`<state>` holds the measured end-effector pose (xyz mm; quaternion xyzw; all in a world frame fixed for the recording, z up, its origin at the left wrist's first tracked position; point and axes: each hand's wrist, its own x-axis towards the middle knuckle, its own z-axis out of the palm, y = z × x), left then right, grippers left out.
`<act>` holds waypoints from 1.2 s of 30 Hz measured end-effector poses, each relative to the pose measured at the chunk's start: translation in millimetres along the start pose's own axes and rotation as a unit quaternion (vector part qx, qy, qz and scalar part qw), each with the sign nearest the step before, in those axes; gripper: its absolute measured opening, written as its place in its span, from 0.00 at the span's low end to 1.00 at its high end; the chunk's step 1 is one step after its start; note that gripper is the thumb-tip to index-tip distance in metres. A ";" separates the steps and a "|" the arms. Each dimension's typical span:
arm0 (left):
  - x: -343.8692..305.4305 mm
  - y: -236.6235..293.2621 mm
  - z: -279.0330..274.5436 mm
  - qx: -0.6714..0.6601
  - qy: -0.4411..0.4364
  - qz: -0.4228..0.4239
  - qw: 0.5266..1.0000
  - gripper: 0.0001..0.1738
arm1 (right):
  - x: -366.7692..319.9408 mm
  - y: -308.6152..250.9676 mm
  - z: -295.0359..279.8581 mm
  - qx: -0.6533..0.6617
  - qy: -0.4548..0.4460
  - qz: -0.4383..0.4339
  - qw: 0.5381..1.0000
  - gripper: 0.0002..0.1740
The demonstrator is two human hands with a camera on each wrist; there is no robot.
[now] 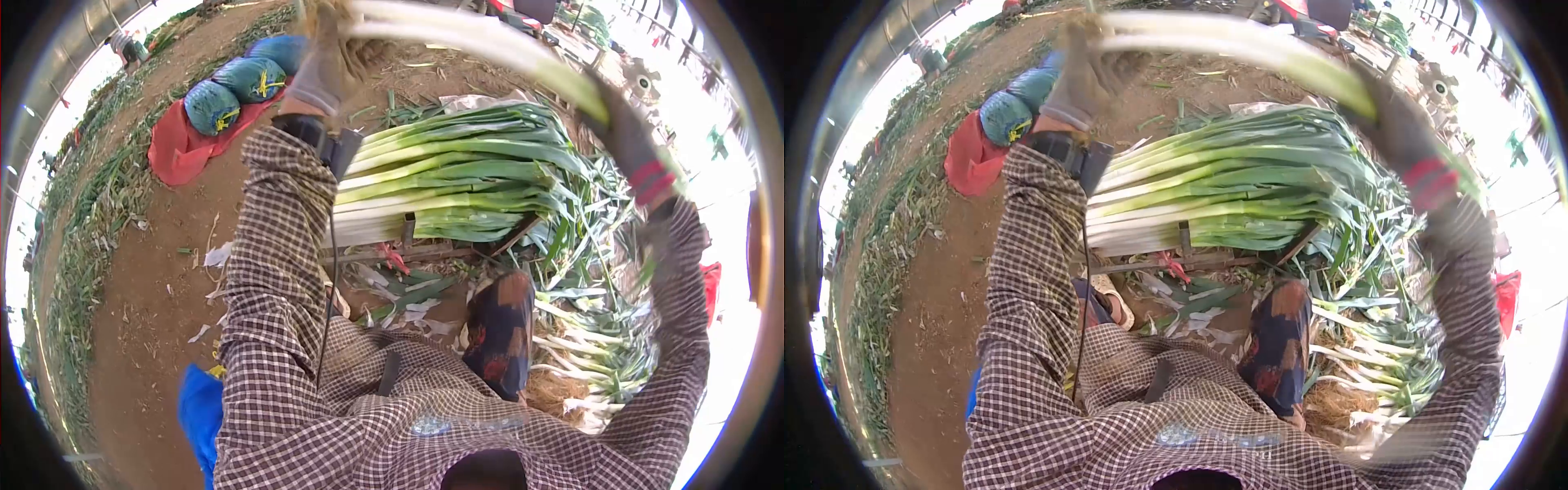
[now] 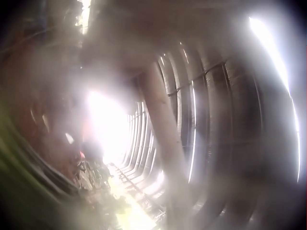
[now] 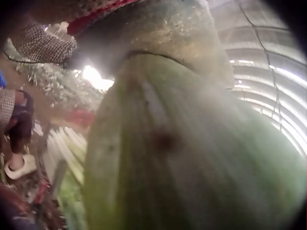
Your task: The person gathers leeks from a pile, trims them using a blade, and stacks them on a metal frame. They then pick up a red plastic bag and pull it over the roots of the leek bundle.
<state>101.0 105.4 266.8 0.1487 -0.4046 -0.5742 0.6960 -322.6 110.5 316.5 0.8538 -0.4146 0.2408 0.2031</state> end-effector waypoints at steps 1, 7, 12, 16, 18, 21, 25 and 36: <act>13.1 6.9 -21.4 0.056 -0.010 -0.029 0.998 0.29 | 34.2 6.8 -9.4 0.000 0.036 -0.058 0.998 0.35; 36.6 -140.1 -210.4 0.776 0.003 -0.204 0.596 0.33 | 164.0 21.2 70.0 -0.030 0.046 -0.123 0.991 0.34; -12.1 -212.5 -224.3 0.796 0.107 -0.218 0.555 0.27 | 165.2 -22.7 196.9 0.036 -0.129 -0.129 0.983 0.31; -31.9 -206.4 -206.7 0.815 0.100 -0.160 0.547 0.22 | 167.7 -60.8 254.8 0.068 -0.273 -0.120 0.952 0.33; -44.4 -216.4 -200.1 0.833 0.145 -0.083 0.528 0.20 | 175.2 -79.7 273.8 0.067 -0.281 -0.151 0.945 0.32; -48.3 -224.2 -196.1 0.839 0.168 -0.073 0.513 0.17 | 187.4 -95.1 313.3 0.138 -0.295 -0.207 0.923 0.32; -51.6 -226.5 -194.3 0.847 0.188 -0.047 0.495 0.16 | 174.8 -130.0 333.7 0.212 -0.435 -0.164 0.860 0.33; -50.7 -216.2 -184.3 0.851 0.190 -0.072 0.485 0.17 | 166.2 -123.4 346.9 0.125 -0.485 -0.087 0.861 0.34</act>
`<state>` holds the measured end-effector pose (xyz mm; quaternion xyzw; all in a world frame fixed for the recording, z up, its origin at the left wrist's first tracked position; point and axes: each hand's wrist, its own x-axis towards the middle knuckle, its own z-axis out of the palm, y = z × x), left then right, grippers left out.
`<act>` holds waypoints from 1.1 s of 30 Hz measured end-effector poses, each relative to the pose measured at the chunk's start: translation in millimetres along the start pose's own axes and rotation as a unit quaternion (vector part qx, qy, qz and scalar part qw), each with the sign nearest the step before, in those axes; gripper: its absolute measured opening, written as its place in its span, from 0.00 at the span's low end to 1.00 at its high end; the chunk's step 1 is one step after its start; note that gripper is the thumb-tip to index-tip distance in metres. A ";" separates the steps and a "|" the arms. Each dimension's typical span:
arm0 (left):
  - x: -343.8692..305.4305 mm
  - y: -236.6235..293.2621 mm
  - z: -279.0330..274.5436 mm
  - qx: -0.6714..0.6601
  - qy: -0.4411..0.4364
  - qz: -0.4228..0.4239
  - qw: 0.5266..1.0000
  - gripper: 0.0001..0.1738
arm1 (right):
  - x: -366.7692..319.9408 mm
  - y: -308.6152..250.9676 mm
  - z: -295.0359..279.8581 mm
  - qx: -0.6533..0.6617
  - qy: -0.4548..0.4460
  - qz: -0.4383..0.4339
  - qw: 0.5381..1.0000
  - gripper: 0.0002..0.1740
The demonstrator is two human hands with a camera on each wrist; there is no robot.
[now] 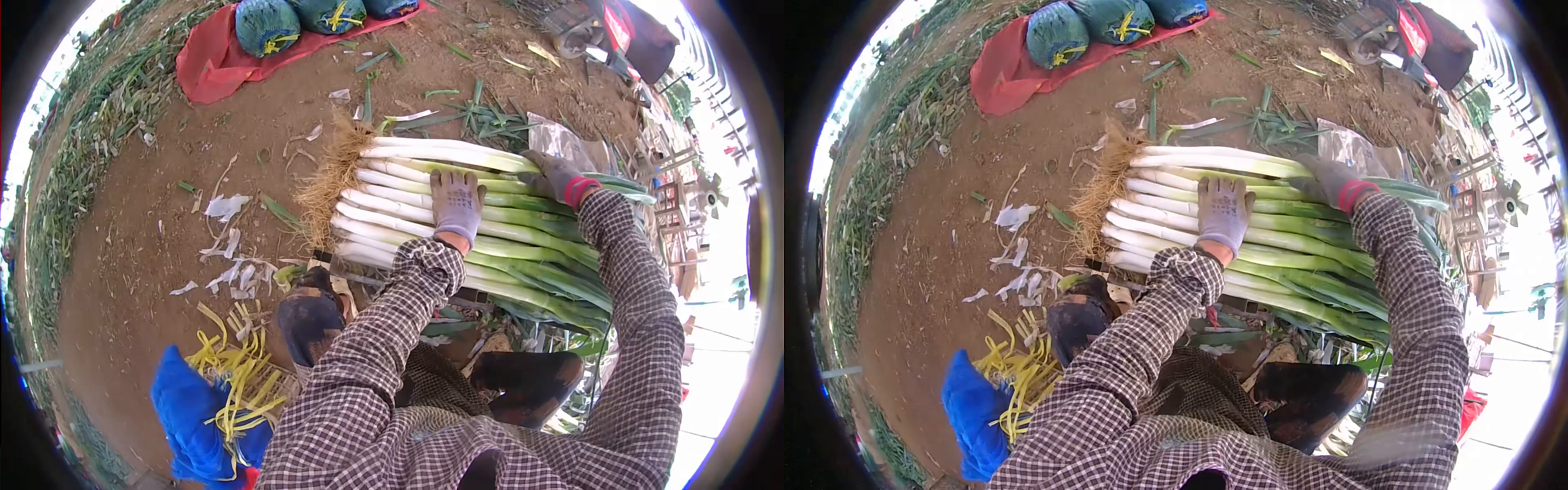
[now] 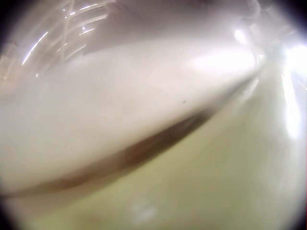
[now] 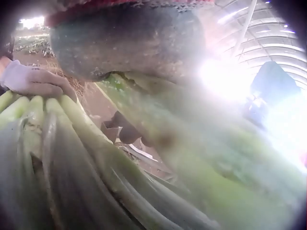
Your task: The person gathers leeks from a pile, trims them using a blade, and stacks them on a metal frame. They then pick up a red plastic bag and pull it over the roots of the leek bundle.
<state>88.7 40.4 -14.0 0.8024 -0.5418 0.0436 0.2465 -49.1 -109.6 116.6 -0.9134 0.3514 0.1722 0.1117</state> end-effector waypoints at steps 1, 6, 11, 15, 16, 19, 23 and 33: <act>-0.1 0.6 0.3 -0.001 -0.009 -0.001 1.000 0.17 | -2.1 -7.0 -0.2 -0.009 -0.013 0.021 1.000 0.34; 4.2 -2.4 7.2 -0.053 -0.027 -0.020 0.998 0.17 | 20.2 6.8 25.5 -0.049 0.007 0.027 0.998 0.35; 5.7 -7.5 3.9 -0.069 -0.060 0.005 0.996 0.16 | 28.4 4.6 14.2 -0.095 0.032 -0.034 0.994 0.34; 6.7 -13.3 1.3 -0.074 -0.075 0.031 0.994 0.17 | 30.0 -0.7 23.6 -0.083 -0.024 0.010 0.996 0.37; 9.7 -14.8 -1.7 -0.073 -0.095 0.039 0.992 0.17 | 29.6 -0.7 27.8 -0.068 -0.041 0.033 0.996 0.37; 20.5 -22.4 -14.9 -0.081 -0.156 0.061 0.982 0.18 | 32.2 3.3 32.5 -0.018 -0.051 0.045 0.998 0.39; 69.3 -63.1 -11.2 -0.087 -0.222 0.093 0.967 0.22 | 38.5 7.8 39.9 -0.013 -0.038 0.052 0.998 0.38; 83.7 -127.8 -2.8 -0.007 -0.370 0.061 0.927 0.34 | 42.3 4.0 54.5 -0.076 -0.045 0.073 0.993 0.39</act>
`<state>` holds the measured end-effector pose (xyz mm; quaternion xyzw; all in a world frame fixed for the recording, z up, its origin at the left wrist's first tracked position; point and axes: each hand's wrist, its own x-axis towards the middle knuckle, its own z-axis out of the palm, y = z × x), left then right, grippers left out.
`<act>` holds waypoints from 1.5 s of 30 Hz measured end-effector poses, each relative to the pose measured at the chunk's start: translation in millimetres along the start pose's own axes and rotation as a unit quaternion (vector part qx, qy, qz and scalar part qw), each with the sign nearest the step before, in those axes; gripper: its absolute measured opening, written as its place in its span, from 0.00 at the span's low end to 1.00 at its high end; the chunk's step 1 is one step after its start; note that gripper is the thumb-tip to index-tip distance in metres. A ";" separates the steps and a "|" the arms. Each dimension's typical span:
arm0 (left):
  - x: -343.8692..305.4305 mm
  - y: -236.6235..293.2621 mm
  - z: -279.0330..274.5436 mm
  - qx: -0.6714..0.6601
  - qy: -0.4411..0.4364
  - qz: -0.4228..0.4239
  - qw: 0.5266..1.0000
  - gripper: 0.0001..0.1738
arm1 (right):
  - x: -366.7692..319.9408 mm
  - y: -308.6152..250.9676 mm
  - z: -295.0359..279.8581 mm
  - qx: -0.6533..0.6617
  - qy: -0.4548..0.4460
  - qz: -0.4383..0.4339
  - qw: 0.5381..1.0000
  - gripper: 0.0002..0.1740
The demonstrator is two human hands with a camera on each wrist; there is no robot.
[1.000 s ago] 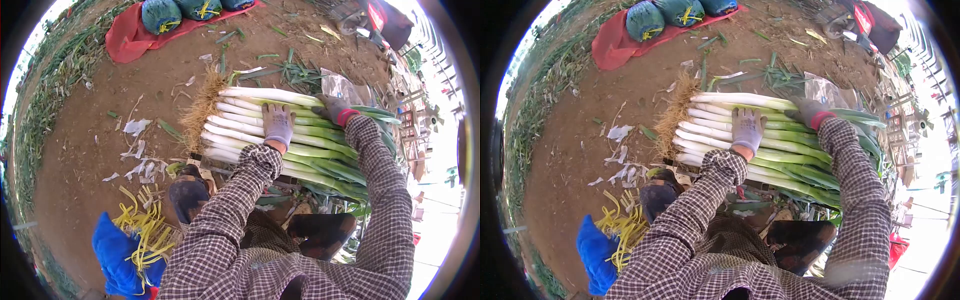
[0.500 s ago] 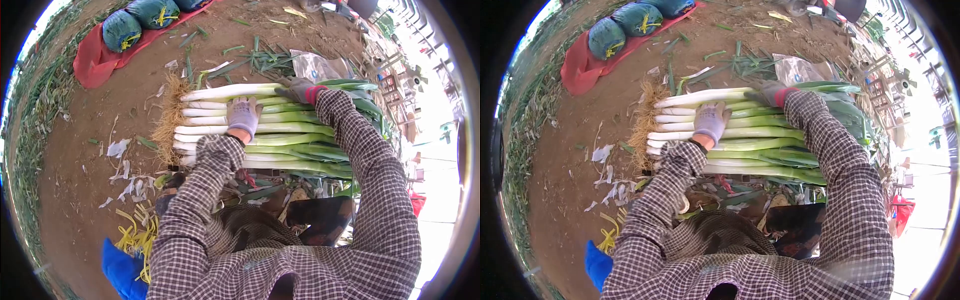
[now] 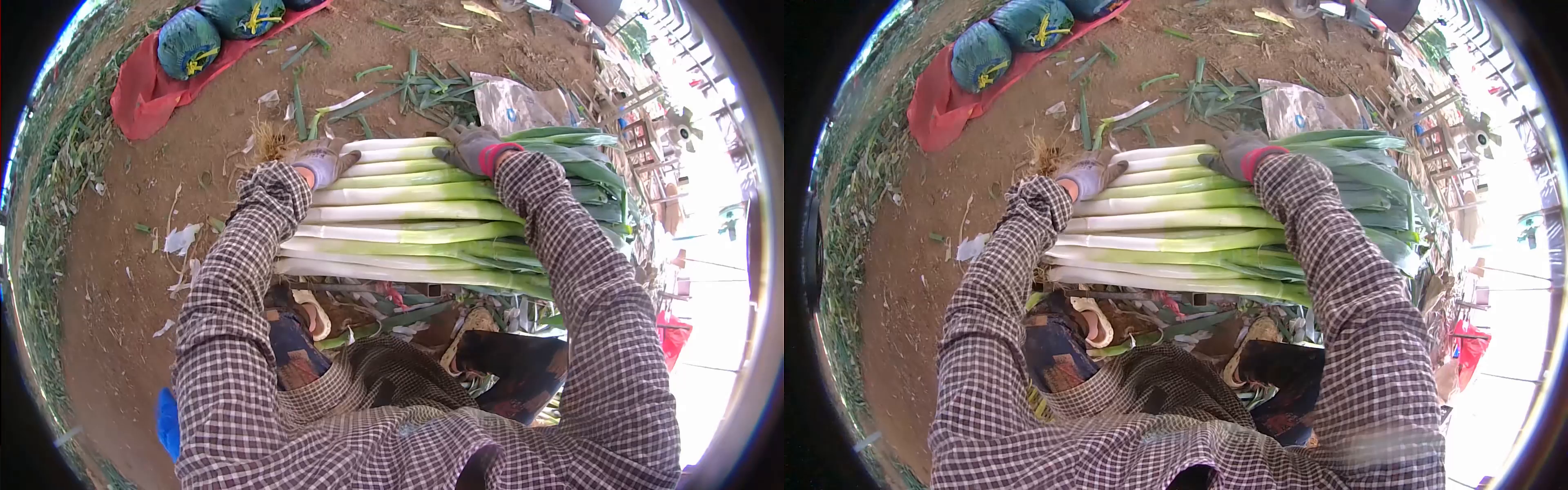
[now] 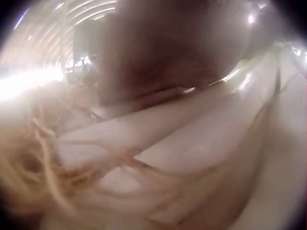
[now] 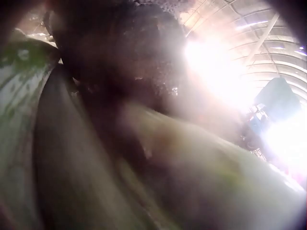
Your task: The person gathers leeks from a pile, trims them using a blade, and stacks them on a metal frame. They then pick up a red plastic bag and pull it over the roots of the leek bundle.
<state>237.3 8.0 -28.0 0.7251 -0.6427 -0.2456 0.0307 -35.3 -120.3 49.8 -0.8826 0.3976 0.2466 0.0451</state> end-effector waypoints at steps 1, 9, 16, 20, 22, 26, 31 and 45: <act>1.0 1.6 -2.9 -0.002 -0.012 -0.006 1.000 0.35 | 0.0 -1.2 0.3 -0.008 0.008 -0.008 1.000 0.38; 26.5 113.2 -6.1 -0.022 0.025 0.136 0.990 0.32 | -17.0 -6.4 -5.5 0.018 0.015 -0.007 1.000 0.37; 25.6 120.0 17.4 -0.002 0.107 0.127 0.986 0.30 | -7.6 65.1 -42.4 0.146 -0.024 -0.075 0.986 0.41; 27.1 120.0 20.9 0.023 0.110 0.111 0.987 0.30 | -14.0 114.7 -53.5 0.083 -0.117 0.030 0.989 0.44; 23.7 119.9 22.4 0.022 0.099 0.110 0.989 0.30 | -23.5 115.4 -47.1 0.081 -0.117 0.077 0.987 0.44; 20.3 120.4 15.4 0.007 0.099 0.133 0.986 0.30 | -53.1 121.2 -45.4 0.075 -0.129 0.135 0.980 0.42; 25.0 120.0 15.9 0.009 0.111 0.138 0.984 0.28 | -71.7 196.1 6.3 0.081 0.002 0.207 0.975 0.40; 31.2 121.9 19.7 0.006 0.071 0.117 0.991 0.30 | -83.6 257.7 54.0 0.313 0.061 -0.004 0.948 0.24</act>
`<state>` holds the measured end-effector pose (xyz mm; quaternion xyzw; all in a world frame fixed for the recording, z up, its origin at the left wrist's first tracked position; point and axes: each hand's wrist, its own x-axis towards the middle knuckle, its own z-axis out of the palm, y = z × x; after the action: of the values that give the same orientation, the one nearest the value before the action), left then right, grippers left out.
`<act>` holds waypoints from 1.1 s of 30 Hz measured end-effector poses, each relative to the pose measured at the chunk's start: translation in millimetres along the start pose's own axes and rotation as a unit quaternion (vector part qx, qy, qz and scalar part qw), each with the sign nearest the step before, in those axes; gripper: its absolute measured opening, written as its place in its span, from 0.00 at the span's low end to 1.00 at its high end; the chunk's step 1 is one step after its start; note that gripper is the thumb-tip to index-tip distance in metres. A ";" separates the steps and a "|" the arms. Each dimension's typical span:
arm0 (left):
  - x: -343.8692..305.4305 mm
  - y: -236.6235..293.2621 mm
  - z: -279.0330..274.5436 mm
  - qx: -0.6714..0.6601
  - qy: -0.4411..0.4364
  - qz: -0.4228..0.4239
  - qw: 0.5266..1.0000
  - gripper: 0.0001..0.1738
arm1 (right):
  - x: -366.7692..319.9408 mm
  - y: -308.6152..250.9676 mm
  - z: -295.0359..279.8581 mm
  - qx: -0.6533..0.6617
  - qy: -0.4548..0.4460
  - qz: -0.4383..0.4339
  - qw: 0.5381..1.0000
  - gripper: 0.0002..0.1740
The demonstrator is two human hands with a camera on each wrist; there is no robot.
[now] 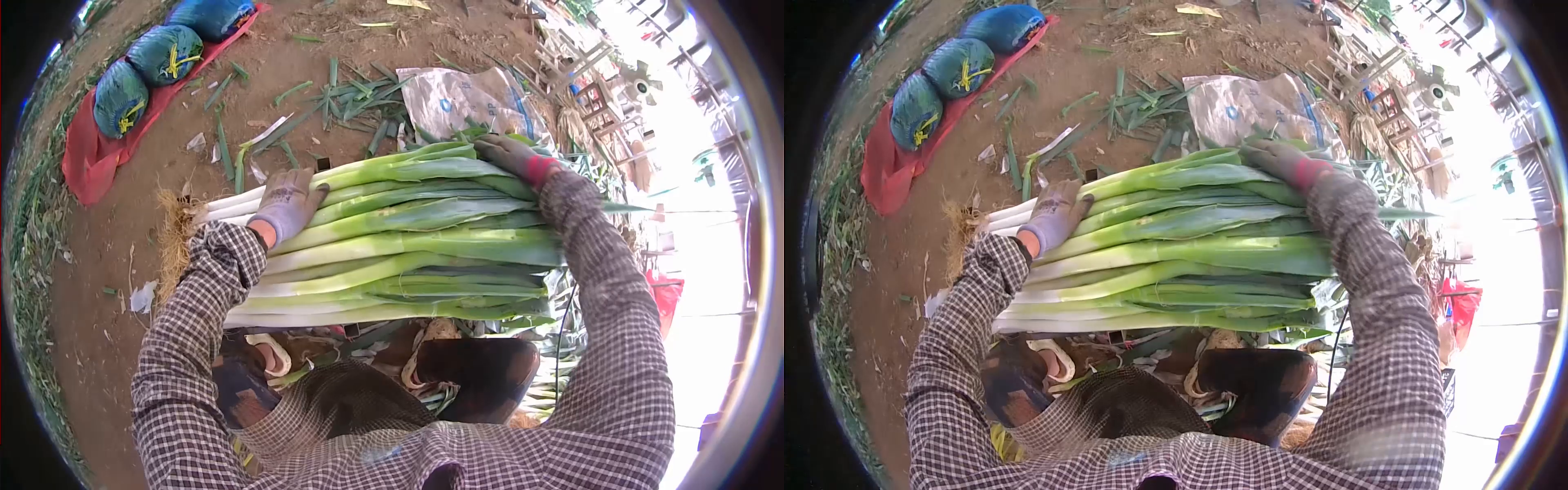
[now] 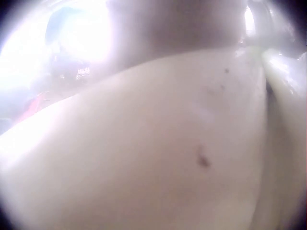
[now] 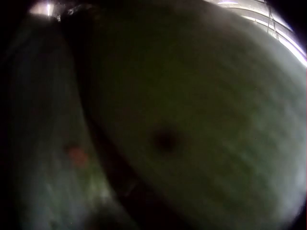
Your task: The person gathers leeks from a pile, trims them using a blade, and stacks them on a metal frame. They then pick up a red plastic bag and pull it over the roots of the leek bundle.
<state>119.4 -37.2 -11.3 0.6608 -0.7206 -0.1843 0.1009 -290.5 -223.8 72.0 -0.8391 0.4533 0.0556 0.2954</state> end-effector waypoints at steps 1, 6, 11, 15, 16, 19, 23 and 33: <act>1.4 -0.5 -1.1 -0.006 0.000 0.001 1.000 0.30 | -15.4 -1.0 -9.8 0.037 0.040 0.020 0.998 0.25; 4.0 -4.6 6.0 0.021 -0.009 -0.003 1.000 0.30 | -28.4 65.0 26.5 -0.014 0.104 0.141 0.984 0.30; 1.5 3.8 -0.1 0.017 -0.028 -0.010 0.999 0.32 | -18.2 69.9 15.3 -0.078 0.047 0.153 0.984 0.36; 4.9 1.7 -0.3 0.020 -0.029 -0.022 0.999 0.31 | -34.1 -14.6 -47.4 -0.280 0.091 0.115 0.949 0.29; 4.7 1.7 0.9 0.020 -0.024 -0.025 0.999 0.30 | -33.3 -25.7 -55.7 -0.261 0.151 0.089 0.949 0.26; 4.8 4.2 -3.4 0.016 -0.039 -0.028 0.999 0.31 | -32.0 -122.4 -35.7 -0.130 0.113 -0.054 0.984 0.21; 5.8 1.8 0.6 0.009 -0.024 -0.027 0.999 0.33 | 17.0 -168.8 51.8 -0.218 0.027 -0.210 0.953 0.22; -4.6 0.1 3.0 -0.012 0.045 -0.016 0.999 0.34 | 40.6 -191.0 64.3 -0.238 -0.005 -0.041 0.970 0.20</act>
<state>118.6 -32.3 -13.5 0.6783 -0.7026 -0.1645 0.1385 -104.0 -139.1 89.7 -0.9027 0.3912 0.1540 0.0912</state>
